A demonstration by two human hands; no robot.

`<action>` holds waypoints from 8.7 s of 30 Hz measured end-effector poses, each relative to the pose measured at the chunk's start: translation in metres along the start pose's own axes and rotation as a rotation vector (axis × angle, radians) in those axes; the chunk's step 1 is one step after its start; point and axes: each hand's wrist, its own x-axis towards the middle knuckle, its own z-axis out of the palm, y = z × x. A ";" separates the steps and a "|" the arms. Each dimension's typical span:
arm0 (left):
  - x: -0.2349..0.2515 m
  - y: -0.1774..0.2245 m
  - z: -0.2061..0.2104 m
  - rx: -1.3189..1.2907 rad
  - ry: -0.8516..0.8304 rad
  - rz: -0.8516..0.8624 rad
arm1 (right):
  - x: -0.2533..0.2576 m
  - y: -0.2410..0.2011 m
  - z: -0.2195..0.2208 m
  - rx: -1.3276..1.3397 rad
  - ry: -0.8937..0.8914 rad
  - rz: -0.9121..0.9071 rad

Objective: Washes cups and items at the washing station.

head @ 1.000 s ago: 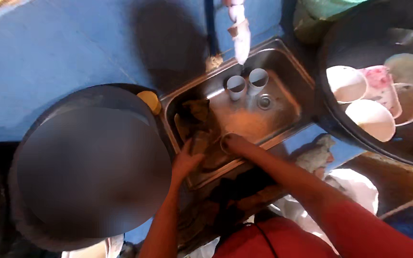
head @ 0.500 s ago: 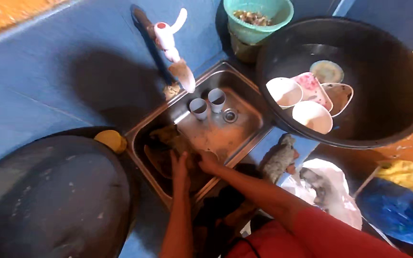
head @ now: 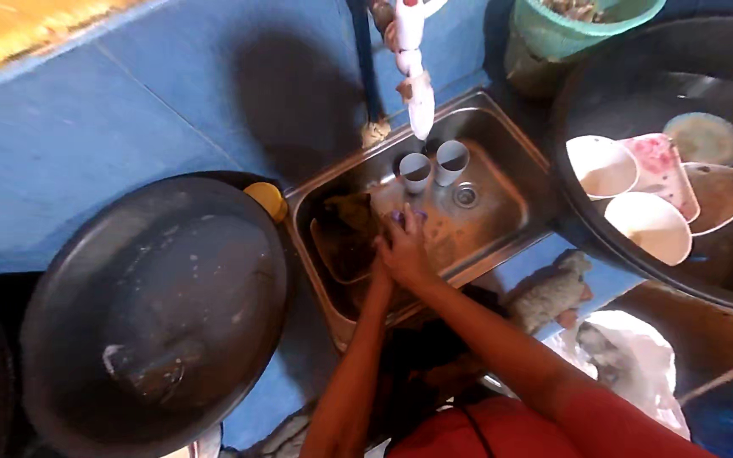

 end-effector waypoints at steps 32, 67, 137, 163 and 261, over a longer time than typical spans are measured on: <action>-0.070 -0.010 -0.200 0.068 0.716 -0.017 | 0.191 0.082 -0.013 -0.591 -0.192 0.056; -0.101 -0.007 -0.175 0.274 0.666 -0.061 | 0.178 0.098 -0.087 -0.524 -0.037 0.123; -0.035 -0.039 -0.008 -0.739 -0.011 -0.292 | 0.019 -0.001 0.001 -0.088 -0.620 0.259; -0.083 0.003 -0.150 0.434 0.820 0.224 | 0.103 0.082 -0.016 -0.533 -0.567 -0.059; -0.034 -0.080 -0.385 -0.508 0.800 0.235 | 0.035 -0.232 0.252 0.522 -1.033 0.320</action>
